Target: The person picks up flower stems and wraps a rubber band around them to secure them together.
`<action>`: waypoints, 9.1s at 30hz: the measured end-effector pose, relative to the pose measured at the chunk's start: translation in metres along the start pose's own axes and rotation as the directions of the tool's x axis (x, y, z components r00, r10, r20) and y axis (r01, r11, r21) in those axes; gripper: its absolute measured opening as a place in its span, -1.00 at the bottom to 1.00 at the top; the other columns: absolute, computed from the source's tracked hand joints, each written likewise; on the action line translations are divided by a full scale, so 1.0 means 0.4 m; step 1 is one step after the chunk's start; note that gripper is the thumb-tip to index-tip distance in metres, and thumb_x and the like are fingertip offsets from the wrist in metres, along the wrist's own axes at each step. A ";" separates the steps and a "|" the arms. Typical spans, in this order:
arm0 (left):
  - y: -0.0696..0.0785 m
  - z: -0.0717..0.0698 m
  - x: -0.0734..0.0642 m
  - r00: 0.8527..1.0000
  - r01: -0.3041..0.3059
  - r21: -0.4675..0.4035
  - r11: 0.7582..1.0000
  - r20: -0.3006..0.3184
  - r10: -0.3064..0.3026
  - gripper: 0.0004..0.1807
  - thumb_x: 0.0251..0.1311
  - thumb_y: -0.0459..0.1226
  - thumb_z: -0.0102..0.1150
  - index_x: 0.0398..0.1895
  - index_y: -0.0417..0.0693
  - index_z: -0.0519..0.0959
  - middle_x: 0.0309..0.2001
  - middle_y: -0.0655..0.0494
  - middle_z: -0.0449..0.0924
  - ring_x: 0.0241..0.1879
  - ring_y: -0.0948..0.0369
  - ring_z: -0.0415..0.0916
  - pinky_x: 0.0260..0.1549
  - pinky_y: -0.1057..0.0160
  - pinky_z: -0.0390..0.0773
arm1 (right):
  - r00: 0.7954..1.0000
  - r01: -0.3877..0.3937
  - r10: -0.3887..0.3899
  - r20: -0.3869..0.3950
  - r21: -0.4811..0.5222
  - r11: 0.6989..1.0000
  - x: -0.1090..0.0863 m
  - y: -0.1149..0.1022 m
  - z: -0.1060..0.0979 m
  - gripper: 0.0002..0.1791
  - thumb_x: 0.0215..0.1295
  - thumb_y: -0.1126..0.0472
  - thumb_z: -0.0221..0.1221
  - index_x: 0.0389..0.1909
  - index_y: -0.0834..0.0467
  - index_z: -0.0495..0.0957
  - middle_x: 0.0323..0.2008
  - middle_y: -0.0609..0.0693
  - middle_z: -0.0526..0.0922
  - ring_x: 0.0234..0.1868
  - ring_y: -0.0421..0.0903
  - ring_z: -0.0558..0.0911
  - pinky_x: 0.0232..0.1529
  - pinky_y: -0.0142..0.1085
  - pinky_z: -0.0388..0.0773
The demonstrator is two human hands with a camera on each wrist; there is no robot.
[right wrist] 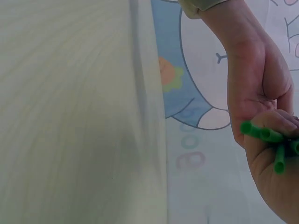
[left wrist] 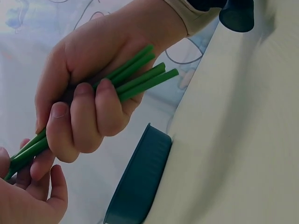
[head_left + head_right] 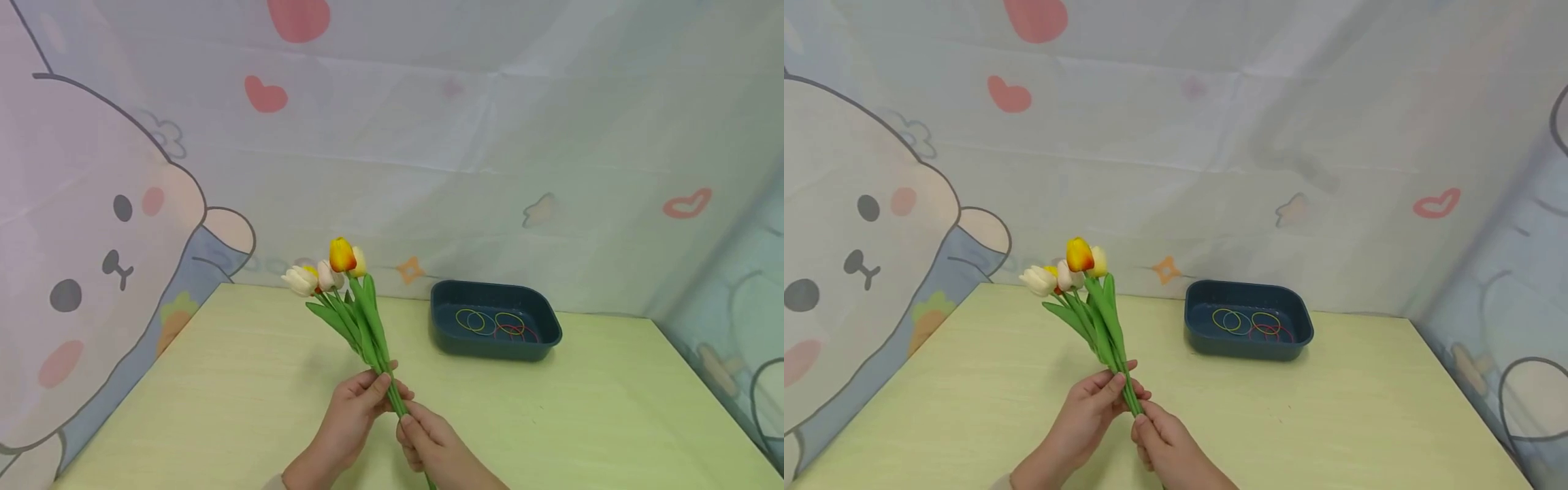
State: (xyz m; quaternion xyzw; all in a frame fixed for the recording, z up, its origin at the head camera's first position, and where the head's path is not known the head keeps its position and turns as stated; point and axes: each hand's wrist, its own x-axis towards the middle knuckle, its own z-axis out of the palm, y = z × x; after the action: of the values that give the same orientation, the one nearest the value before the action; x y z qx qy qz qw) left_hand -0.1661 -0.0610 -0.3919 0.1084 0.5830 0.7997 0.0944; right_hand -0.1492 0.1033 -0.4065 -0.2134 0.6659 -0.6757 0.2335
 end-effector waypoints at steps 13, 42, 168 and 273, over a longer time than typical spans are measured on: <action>0.000 -0.022 0.014 0.998 0.036 0.139 0.990 -0.051 -0.029 -0.75 0.09 -0.15 0.18 -0.40 -0.19 0.63 -0.47 0.22 0.62 -0.23 0.22 0.52 -0.09 0.20 0.47 | 0.997 -0.025 0.031 0.069 -0.085 0.996 -0.002 -0.004 -0.016 -0.61 0.38 -0.05 -0.17 -0.24 0.24 0.28 -0.62 -0.06 0.18 -0.67 -0.20 0.14 -0.64 -0.44 0.13; 0.030 -0.033 0.012 0.994 0.034 0.046 0.998 -0.102 -0.029 -0.65 0.03 -0.28 0.25 -0.30 -0.49 0.57 -0.48 0.08 0.66 -0.46 0.18 0.63 -0.29 0.17 0.63 | 0.904 0.105 0.086 0.418 -0.414 0.904 0.061 -0.084 -0.119 -0.69 0.42 0.08 -0.19 -0.17 0.19 0.44 -0.40 0.18 0.62 -0.37 -0.27 0.57 -0.18 -0.42 0.54; 0.037 -0.011 -0.015 0.990 0.016 0.015 1.000 -0.140 -0.014 -0.71 0.03 -0.30 0.24 -0.32 -0.44 0.60 -0.47 0.11 0.65 -0.48 0.27 0.60 -0.32 0.20 0.64 | 0.894 -0.382 0.084 -0.440 -0.653 0.654 0.224 -0.004 -0.583 -0.74 0.21 0.26 0.08 -0.15 0.30 0.57 -0.09 0.27 0.53 -0.01 0.22 0.45 -0.08 0.04 0.48; 0.108 -0.022 -0.013 0.958 -0.103 -0.046 0.994 -0.274 0.087 -0.86 -0.02 -0.26 0.28 -0.51 -0.19 0.65 -0.48 0.03 0.64 -0.48 0.20 0.58 -0.27 0.17 0.63 | 0.775 0.622 -0.542 0.325 -0.545 0.562 -0.007 -0.293 -0.151 -0.78 0.21 0.44 0.05 -0.35 0.02 0.46 -0.46 -0.11 0.44 -0.42 -0.26 0.39 -0.46 -0.44 0.45</action>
State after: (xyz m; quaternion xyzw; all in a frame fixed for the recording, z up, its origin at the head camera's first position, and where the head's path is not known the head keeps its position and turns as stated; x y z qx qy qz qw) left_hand -0.1646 -0.0835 -0.3539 0.0227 0.5605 0.8276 -0.0219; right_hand -0.1870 0.1537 -0.2908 -0.5259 0.7268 -0.4392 -0.0476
